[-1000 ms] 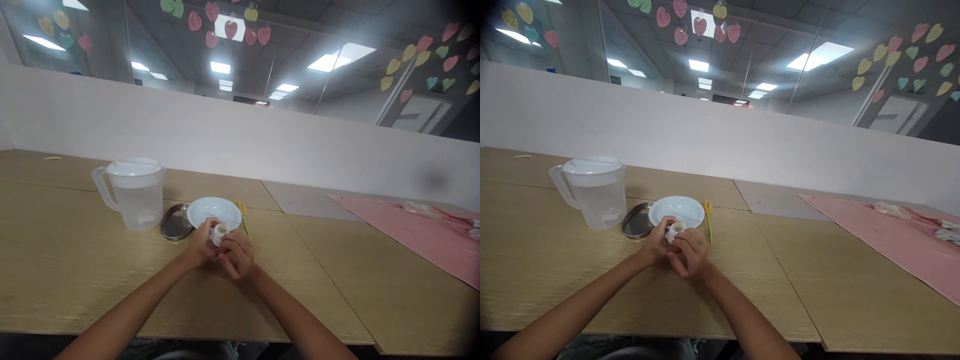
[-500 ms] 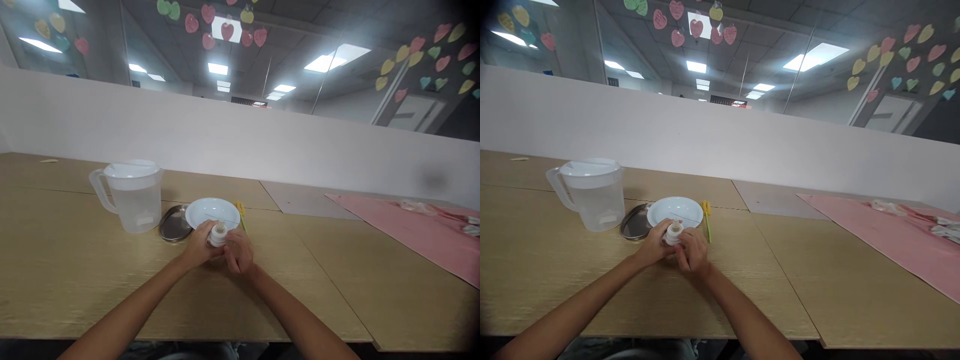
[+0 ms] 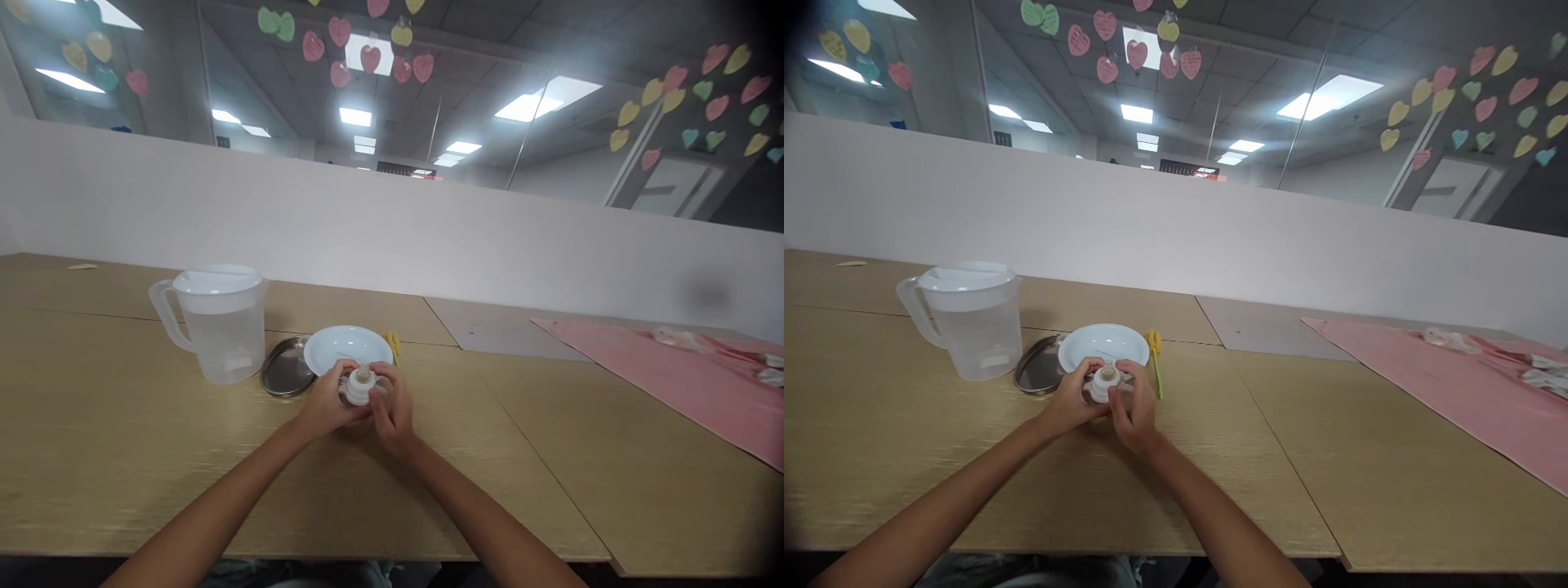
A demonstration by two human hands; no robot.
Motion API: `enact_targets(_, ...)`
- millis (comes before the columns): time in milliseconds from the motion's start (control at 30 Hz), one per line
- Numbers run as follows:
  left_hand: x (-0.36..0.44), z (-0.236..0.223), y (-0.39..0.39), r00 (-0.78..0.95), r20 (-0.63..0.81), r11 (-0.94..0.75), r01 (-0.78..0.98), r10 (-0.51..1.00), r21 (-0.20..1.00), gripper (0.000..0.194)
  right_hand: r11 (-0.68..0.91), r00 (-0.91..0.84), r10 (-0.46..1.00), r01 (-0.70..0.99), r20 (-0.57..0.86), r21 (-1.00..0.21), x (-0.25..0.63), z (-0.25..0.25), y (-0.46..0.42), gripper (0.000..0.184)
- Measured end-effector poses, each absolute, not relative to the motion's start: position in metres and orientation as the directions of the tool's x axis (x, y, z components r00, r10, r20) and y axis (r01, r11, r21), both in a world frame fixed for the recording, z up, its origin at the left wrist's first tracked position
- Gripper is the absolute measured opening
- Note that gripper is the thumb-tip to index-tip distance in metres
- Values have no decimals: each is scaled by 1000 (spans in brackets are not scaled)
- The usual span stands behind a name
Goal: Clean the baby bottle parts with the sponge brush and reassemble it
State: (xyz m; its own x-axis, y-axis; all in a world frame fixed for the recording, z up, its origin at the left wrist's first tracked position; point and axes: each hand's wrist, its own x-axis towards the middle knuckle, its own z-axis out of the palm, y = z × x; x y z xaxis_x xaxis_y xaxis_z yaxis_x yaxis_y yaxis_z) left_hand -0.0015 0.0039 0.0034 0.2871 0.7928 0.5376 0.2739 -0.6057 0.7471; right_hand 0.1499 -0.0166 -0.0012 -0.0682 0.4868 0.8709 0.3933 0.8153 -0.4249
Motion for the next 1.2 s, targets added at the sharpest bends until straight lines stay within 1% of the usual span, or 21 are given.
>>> enact_targets(67, -2, 4, 4, 310, 517, -591, 235, 798, 772, 70, 792, -36, 541, 358, 840, -494, 149, -1, -16, 26)
enact_targets(133, -2, 5, 3, 337, 489, -571, 208, 804, 794, 86, 777, -7, 568, 333, 823, -533, 149, -2, -16, 26)
enact_targets(200, -2, 6, 1, 357, 475, -562, 199, 805, 803, 96, 776, 14, 568, 326, 823, -540, 148, -2, -16, 25)
enact_targets(267, -2, 8, 0, 349, 492, -575, 191, 798, 796, 101, 779, 31, 553, 336, 833, -529, 148, -2, -16, 23)
enact_targets(333, -1, 8, -1, 328, 518, -592, 187, 790, 784, 102, 779, 41, 541, 350, 840, -519, 148, -1, -16, 22)
enact_targets(400, -1, 8, -1, 327, 523, -596, 184, 787, 782, 102, 776, 19, 555, 348, 831, -526, 148, 1, -16, 26)
enact_targets(533, -1, 7, 1, 358, 509, -595, 193, 783, 780, 102, 781, -136, 610, 271, 781, -563, 150, 5, -13, 46)
enact_targets(600, -2, 6, 2, 343, 519, -601, 201, 783, 774, 103, 774, -187, 629, 238, 755, -586, 152, 5, -10, 50)
enact_targets(667, -2, 6, 2, 335, 515, -595, 207, 789, 777, 104, 758, -182, 648, 246, 739, -604, 154, 3, -8, 49)
enact_targets(833, -1, 7, 3, 354, 461, -556, 243, 814, 795, 103, 725, -115, 662, 348, 741, -594, 153, 2, -8, 47)
enact_targets(1000, 0, 5, 4, 324, 470, -554, 257, 821, 791, 100, 689, -74, 681, 403, 729, -603, 151, 4, -8, 50)
enact_targets(1100, -1, 4, 4, 336, 476, -564, 249, 812, 787, 100, 685, -105, 688, 418, 718, -596, 153, 6, -7, 52)
enact_targets(1200, -1, 5, 3, 347, 476, -568, 246, 808, 786, 99, 710, -177, 678, 409, 714, -573, 157, 9, -7, 49)
